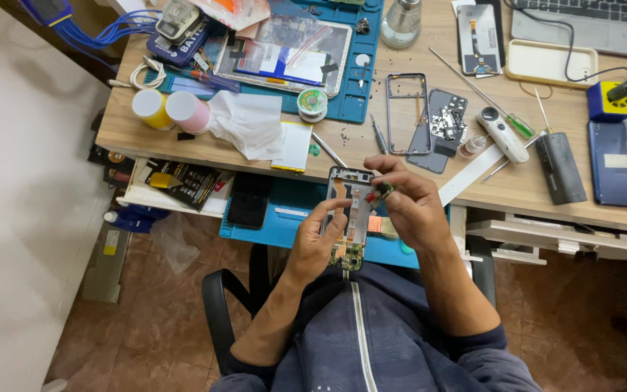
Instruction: The person works on a disassembled smartphone, using a precision screwdriver to remove and install small screws on the motherboard. They also use tweezers to handle small components and connectors, carefully aligning and securing parts within the phone's frame.
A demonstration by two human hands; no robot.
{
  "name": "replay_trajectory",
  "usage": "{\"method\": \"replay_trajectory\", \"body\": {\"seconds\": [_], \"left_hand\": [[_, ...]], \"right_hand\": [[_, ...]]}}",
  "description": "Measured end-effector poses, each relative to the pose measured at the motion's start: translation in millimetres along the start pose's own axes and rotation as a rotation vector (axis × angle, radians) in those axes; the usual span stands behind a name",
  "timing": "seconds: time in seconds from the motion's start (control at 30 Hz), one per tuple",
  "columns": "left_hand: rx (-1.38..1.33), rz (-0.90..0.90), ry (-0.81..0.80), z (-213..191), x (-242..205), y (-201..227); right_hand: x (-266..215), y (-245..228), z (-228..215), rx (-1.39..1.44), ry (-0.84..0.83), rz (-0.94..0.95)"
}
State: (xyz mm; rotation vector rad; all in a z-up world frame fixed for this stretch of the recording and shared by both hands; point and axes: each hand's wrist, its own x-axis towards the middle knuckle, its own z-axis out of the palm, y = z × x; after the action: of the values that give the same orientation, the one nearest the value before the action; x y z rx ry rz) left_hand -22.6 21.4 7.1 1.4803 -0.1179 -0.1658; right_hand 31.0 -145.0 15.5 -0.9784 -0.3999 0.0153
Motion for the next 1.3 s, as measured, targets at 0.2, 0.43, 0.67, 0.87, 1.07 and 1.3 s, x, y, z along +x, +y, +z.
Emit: {"method": "replay_trajectory", "body": {"seconds": [0.2, 0.43, 0.67, 0.87, 1.07, 1.3], "left_hand": [[-0.041, 0.029, -0.024, 4.2, 1.6, 7.7], [-0.032, 0.007, 0.001, 5.6, 0.4, 3.0], [-0.024, 0.022, 0.000, 6.5, 1.3, 6.1], [-0.040, 0.019, 0.014, 5.7, 1.8, 7.3], [-0.069, 0.035, 0.023, 5.3, 2.1, 5.1], [-0.084, 0.032, 0.033, 4.7, 2.1, 8.9]], "right_hand": [[-16.5, -5.1, 17.1, -0.175, -0.001, -0.049], [-29.5, 5.1, -1.8, 0.409, 0.179, 0.121], [-33.3, 9.8, -10.4, 0.730, 0.217, 0.297], [-34.8, 10.4, -8.1, 0.678, 0.204, 0.312], [-36.4, 7.3, -1.4, 0.371, 0.181, 0.290], [-36.5, 1.3, 11.5, 0.333, 0.143, 0.321]]}}
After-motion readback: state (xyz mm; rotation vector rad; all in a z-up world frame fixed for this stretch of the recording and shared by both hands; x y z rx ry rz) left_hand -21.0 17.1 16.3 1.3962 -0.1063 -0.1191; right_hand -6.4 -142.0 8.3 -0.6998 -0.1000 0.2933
